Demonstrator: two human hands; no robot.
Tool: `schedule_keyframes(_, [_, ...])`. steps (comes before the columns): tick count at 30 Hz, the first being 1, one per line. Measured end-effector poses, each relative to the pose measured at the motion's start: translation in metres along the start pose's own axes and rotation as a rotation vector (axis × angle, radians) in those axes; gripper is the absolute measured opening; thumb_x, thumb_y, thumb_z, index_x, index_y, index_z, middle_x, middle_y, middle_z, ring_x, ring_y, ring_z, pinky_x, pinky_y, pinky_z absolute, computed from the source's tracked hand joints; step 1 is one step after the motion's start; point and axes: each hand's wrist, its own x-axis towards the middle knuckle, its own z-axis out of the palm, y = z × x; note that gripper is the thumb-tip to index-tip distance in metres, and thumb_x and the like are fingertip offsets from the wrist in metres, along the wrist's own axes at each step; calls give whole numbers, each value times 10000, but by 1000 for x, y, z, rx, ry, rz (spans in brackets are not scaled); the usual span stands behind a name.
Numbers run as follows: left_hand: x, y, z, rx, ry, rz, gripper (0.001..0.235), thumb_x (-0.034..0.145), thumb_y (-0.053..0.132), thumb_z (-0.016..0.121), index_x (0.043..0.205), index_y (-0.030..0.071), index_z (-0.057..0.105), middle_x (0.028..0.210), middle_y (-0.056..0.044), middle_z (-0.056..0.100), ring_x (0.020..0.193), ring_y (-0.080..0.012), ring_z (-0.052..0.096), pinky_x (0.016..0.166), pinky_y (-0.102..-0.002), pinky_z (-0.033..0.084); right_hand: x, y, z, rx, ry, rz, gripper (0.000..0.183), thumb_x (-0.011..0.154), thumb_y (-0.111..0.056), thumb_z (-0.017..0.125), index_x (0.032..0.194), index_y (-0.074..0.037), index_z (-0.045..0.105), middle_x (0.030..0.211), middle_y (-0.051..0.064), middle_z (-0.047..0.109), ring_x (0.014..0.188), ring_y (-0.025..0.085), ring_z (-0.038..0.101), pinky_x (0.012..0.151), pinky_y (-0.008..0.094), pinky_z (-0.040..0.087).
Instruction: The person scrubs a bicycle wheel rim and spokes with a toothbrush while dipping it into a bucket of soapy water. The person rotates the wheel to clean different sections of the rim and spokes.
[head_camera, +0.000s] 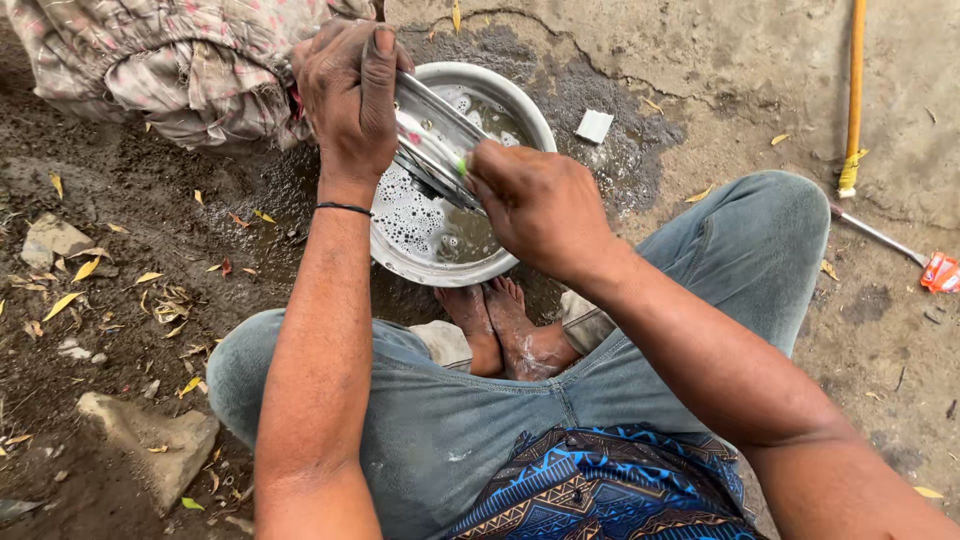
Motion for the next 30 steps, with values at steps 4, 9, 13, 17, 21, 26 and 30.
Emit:
schedule_keyframes(4, [-3, -14, 6, 25, 9, -7, 640, 1163, 569, 280, 800, 196, 654, 729, 33, 566, 828, -175, 530, 903, -373, 321, -35, 6, -16, 142, -49, 111, 113, 971, -67, 723, 1074, -51, 680, 813, 113, 663, 640, 275, 669, 555, 397, 511])
schedule_keyframes(9, [-2, -20, 11, 67, 29, 19, 643, 1163, 591, 272, 808, 205, 646, 781, 41, 613, 828, -155, 544, 910, -367, 332, -42, 1, -30, 147, -16, 139, 146, 957, -81, 727, 1092, -34, 695, 841, 138, 665, 733, 315, 689, 630, 403, 538])
schedule_keyframes(13, [-1, -8, 5, 39, -12, -13, 646, 1167, 590, 250, 829, 209, 646, 769, 41, 591, 854, -168, 554, 898, -359, 316, 8, 4, 2, 7, -80, 96, 120, 1034, -151, 737, 1039, -58, 661, 865, 110, 690, 748, 344, 681, 638, 438, 516])
schedule_keyframes(17, [-3, -15, 6, 17, -7, 5, 645, 1181, 596, 251, 845, 206, 639, 783, 40, 585, 883, -172, 559, 925, -357, 325, -32, 6, -5, 138, -21, 90, 151, 983, -118, 727, 1123, -90, 677, 874, 110, 672, 734, 291, 696, 640, 386, 549])
schedule_keyframes(21, [-5, -19, 13, 33, 21, 7, 652, 1148, 599, 252, 774, 201, 610, 730, 32, 555, 816, -162, 542, 943, -372, 348, -66, 7, -16, 185, 74, 208, 151, 970, -75, 701, 1120, -84, 682, 848, 94, 669, 692, 252, 703, 623, 370, 547])
schedule_keyframes(26, [0, -5, 8, 26, 0, -5, 663, 1165, 607, 262, 793, 205, 636, 749, 30, 586, 840, -183, 565, 888, -371, 333, 5, 2, 1, -83, 42, 21, 132, 967, -105, 738, 1089, -86, 691, 867, 106, 652, 737, 310, 672, 616, 409, 517])
schedule_keyframes(30, [3, -11, 5, 3, 3, 16, 658, 1165, 601, 266, 795, 201, 634, 755, 27, 582, 827, -181, 556, 859, -369, 311, 3, -14, -24, -161, 45, 28, 137, 973, -108, 736, 1109, -112, 722, 850, 65, 670, 689, 255, 674, 572, 372, 515])
